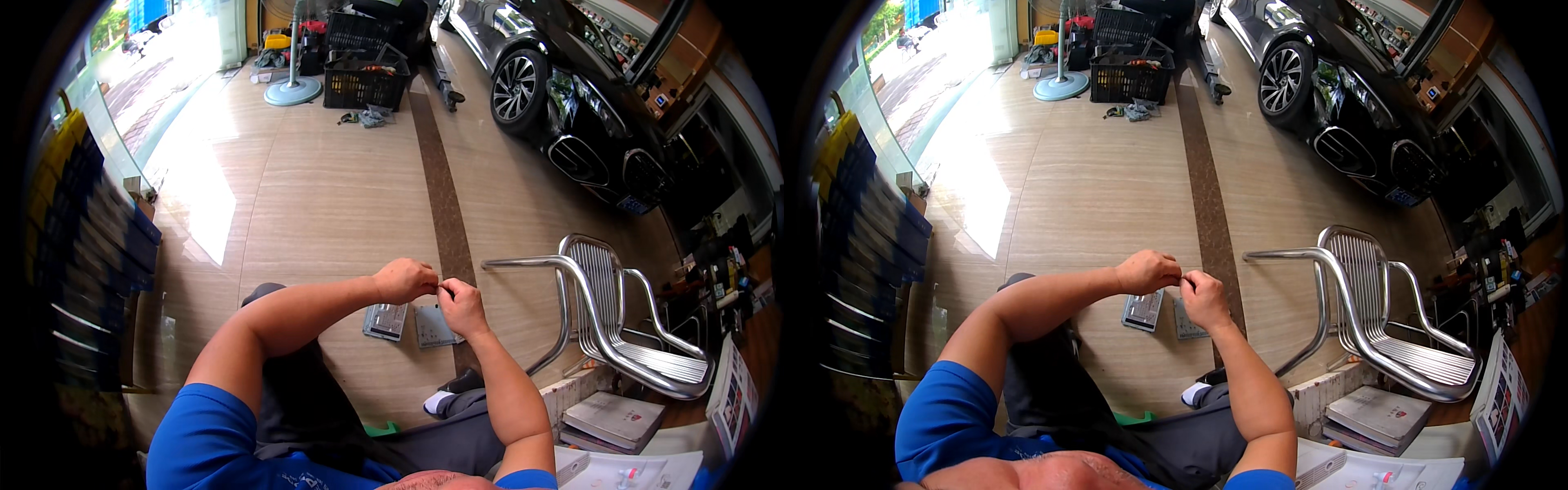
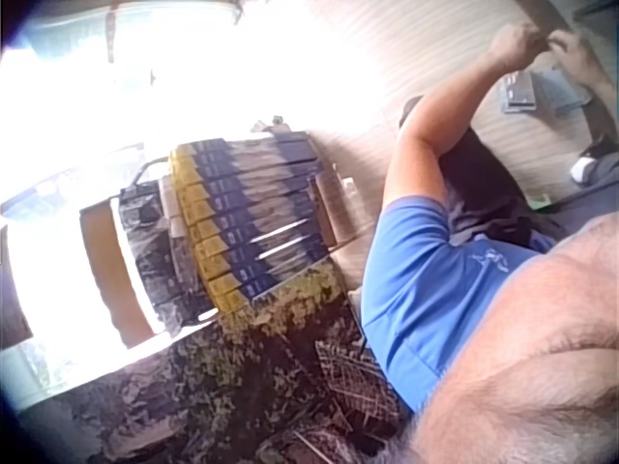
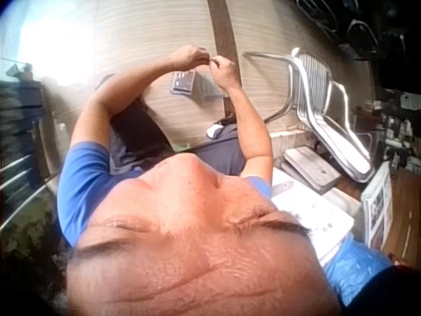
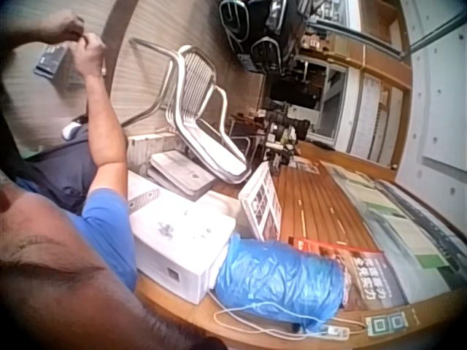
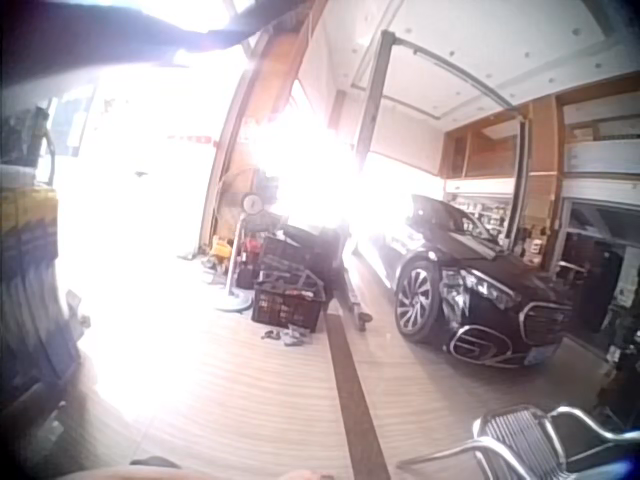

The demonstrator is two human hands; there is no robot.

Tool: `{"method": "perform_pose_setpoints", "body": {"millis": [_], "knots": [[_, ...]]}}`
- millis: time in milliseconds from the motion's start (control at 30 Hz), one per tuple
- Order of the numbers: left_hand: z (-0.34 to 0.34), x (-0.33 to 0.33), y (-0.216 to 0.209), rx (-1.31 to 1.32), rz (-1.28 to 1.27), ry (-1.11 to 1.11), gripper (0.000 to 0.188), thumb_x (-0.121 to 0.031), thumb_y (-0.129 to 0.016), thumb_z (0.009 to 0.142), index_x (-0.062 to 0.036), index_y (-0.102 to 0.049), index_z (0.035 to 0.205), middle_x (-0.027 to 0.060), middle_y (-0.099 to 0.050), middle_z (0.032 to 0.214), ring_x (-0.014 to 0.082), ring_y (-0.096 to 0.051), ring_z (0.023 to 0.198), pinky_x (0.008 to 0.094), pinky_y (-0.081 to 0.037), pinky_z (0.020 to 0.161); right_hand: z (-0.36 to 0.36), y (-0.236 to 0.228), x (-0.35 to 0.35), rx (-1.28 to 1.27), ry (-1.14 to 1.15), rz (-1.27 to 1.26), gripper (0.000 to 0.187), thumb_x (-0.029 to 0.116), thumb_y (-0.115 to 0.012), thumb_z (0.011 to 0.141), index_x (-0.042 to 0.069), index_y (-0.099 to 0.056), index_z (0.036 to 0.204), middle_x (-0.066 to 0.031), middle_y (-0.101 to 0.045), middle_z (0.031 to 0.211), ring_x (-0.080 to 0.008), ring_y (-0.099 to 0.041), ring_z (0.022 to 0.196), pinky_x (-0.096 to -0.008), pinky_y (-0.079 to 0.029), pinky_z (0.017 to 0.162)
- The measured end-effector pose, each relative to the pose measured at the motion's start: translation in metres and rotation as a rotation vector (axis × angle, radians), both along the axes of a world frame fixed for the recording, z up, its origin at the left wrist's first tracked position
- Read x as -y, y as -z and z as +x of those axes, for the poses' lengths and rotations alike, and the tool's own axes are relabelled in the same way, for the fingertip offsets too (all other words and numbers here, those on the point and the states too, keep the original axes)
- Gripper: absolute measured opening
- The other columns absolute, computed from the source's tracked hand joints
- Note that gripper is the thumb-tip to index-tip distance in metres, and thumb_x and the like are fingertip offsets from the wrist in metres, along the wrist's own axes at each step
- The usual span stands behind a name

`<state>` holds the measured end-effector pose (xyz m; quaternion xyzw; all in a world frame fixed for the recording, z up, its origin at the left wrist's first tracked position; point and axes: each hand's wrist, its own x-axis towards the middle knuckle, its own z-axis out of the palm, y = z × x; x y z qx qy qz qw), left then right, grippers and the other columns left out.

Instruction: The person sits on the floor and uses a screwdriver to remove screws from a metal bracket assembly, handling the screws by hand.

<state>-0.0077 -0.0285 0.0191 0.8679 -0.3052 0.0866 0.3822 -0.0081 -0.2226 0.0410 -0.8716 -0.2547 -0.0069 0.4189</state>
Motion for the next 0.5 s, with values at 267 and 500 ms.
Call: {"method": "perform_pose_setpoints", "body": {"millis": [267, 500], "knots": [[-0.0015, -0.0008, -0.0023, 0.005, 0.054, 0.008, 0.014, -0.02, -0.065, 0.086, -0.0068, -0.067, 0.086, 0.0126, -0.067, 0.087, 0.0345, -0.064, 0.08, 0.0426, -0.052, 0.07, -0.0026, -0.0052, -0.0021, -0.015, 0.016, 0.004, 0.012, 0.01, -0.061, 0.086, -0.001, -0.066, 0.086, -0.0208, -0.067, 0.083, -0.0358, -0.066, 0.078, -0.0405, -0.051, 0.067], [-0.002, 0.0, -0.0014, -0.005, 0.047, 0.004, 0.013, -0.018, -0.062, 0.088, -0.0065, -0.067, 0.091, 0.0137, -0.067, 0.088, 0.0352, -0.064, 0.081, 0.0429, -0.051, 0.071, -0.001, -0.005, -0.0005, -0.002, 0.019, 0.002, 0.012, 0.011, -0.061, 0.086, 0.0, -0.066, 0.087, -0.0205, -0.067, 0.083, -0.0352, -0.066, 0.078, -0.0401, -0.051, 0.068]]}}
